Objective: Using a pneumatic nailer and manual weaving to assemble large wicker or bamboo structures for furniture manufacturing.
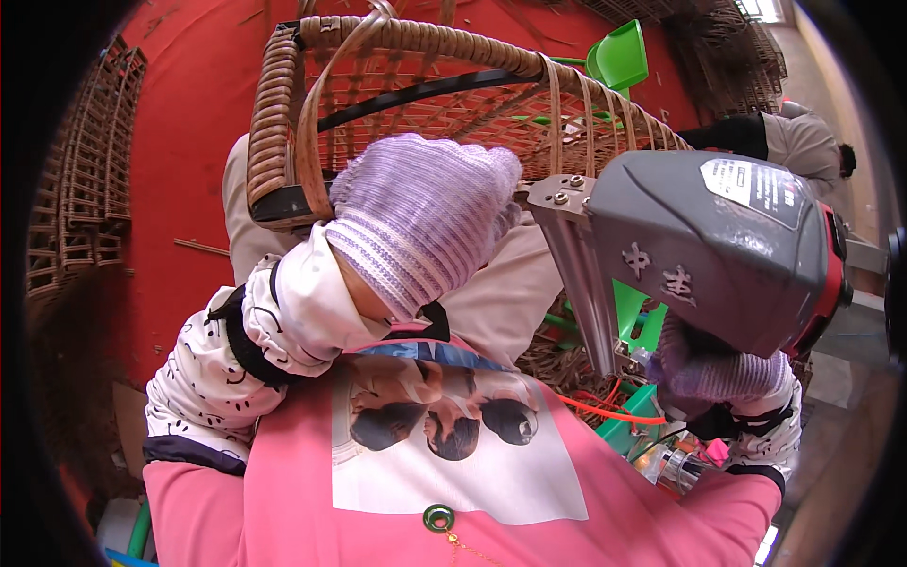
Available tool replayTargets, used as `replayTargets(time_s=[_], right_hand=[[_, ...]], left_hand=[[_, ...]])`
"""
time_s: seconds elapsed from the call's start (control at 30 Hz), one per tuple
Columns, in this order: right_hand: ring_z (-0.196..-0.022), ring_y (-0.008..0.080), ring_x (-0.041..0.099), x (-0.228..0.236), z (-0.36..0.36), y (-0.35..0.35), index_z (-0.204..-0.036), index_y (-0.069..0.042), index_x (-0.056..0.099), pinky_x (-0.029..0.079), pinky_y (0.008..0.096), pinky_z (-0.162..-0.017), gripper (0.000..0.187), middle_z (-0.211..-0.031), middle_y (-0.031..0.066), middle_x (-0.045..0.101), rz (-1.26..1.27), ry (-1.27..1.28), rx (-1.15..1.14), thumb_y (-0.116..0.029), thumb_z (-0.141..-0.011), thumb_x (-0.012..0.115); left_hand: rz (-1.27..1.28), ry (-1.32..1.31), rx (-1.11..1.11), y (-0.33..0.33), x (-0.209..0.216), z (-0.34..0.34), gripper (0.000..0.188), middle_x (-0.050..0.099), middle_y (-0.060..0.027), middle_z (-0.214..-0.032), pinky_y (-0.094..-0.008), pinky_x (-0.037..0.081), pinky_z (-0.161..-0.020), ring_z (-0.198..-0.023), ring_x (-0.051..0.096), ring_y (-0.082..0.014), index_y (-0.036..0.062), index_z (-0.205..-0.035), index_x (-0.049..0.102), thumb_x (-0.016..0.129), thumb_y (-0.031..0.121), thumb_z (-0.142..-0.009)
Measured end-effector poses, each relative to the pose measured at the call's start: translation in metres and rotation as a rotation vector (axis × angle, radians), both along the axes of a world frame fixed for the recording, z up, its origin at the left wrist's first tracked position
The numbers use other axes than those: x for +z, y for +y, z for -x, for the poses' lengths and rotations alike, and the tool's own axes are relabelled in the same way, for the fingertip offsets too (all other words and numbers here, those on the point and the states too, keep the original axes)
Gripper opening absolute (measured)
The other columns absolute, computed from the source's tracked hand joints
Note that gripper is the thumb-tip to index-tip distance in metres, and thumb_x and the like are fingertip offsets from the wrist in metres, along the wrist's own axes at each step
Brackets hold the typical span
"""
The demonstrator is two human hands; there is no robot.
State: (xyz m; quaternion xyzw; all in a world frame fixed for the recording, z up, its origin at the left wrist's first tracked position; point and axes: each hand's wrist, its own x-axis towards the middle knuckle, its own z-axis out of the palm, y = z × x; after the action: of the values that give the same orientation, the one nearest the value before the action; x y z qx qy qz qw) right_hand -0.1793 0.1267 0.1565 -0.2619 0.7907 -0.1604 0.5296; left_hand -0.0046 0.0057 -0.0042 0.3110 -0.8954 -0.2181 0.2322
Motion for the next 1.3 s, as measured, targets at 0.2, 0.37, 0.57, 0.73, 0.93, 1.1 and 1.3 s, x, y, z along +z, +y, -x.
replayTargets(time_s=[0.2,0.37,0.57,0.73,0.93,1.1,1.3], right_hand=[[-0.072,0.0159,0.058,-0.006,0.003,-0.006,-0.110,0.000,0.054,0.050,0.0273,-0.064,0.035,-0.084,0.0068,0.059,-0.086,-0.234,-0.557,-0.008,-0.077,0.061],[-0.069,0.0144,0.057,-0.020,0.016,-0.008,-0.111,-0.001,0.053,0.049,0.0267,-0.061,0.038,-0.081,0.0055,0.058,0.129,-0.346,-1.476,-0.008,-0.075,0.062],[-0.071,0.0130,0.058,0.011,-0.011,-0.030,-0.107,-0.002,0.058,0.048,0.0281,-0.059,0.038,-0.082,0.0054,0.061,-0.111,-0.011,-0.022,-0.003,-0.069,0.064],[-0.073,0.0120,0.058,0.023,-0.025,-0.039,-0.104,-0.003,0.061,0.048,0.0291,-0.058,0.040,-0.083,0.0053,0.063,-0.065,0.045,0.110,0.001,-0.065,0.065],[-0.048,0.0071,0.041,0.001,-0.025,-0.015,-0.102,-0.005,0.056,0.030,0.0216,-0.042,0.039,-0.066,-0.0002,0.050,0.103,0.013,0.131,-0.004,-0.065,0.068],[-0.056,0.0086,0.047,-0.025,0.013,0.047,-0.097,-0.004,0.057,0.037,0.0227,-0.051,0.034,-0.067,0.0009,0.052,0.234,-0.196,-0.171,-0.008,-0.066,0.070],[-0.060,0.0151,0.056,-0.104,0.067,0.148,-0.085,0.001,0.055,0.048,0.0290,-0.062,0.022,-0.067,0.0059,0.055,0.630,-0.045,-0.493,-0.014,-0.072,0.064]], left_hand=[[-0.017,0.021,-0.006,0.001,-0.001,-0.003,0.016,0.063,-0.0118,-0.074,-0.0382,0.050,-0.059,-0.066,0.062,-0.0294,0.0096,-0.088,0.063,0.062,0.023,-0.078],[-0.014,0.037,-0.068,-0.005,-0.007,0.014,0.016,0.062,-0.0116,-0.072,-0.0385,0.050,-0.058,-0.065,0.062,-0.0296,0.0102,-0.087,0.063,0.063,0.023,-0.078],[-0.006,0.041,-0.060,-0.003,-0.003,0.006,0.015,0.062,-0.0122,-0.071,-0.0391,0.050,-0.056,-0.064,0.062,-0.0302,0.0115,-0.085,0.062,0.062,0.025,-0.078],[-0.037,0.029,-0.027,-0.001,-0.003,-0.001,0.016,0.063,-0.0120,-0.073,-0.0397,0.050,-0.057,-0.065,0.062,-0.0315,0.0126,-0.087,0.063,0.061,0.026,-0.078],[-0.117,-0.044,-0.029,-0.007,0.003,-0.004,0.025,0.064,-0.0122,-0.079,-0.0416,0.050,-0.064,-0.073,0.062,-0.0313,0.0127,-0.095,0.062,0.065,0.028,-0.075],[-0.100,-0.125,-0.018,-0.001,0.014,-0.005,0.030,0.064,-0.0126,-0.078,-0.0418,0.049,-0.064,-0.075,0.062,-0.0317,0.0113,-0.097,0.060,0.066,0.031,-0.076],[-0.091,-0.025,-0.050,-0.008,0.009,0.004,0.029,0.061,-0.0148,-0.072,-0.0380,0.047,-0.060,-0.070,0.063,-0.0303,0.0083,-0.097,0.060,0.066,0.029,-0.077]])
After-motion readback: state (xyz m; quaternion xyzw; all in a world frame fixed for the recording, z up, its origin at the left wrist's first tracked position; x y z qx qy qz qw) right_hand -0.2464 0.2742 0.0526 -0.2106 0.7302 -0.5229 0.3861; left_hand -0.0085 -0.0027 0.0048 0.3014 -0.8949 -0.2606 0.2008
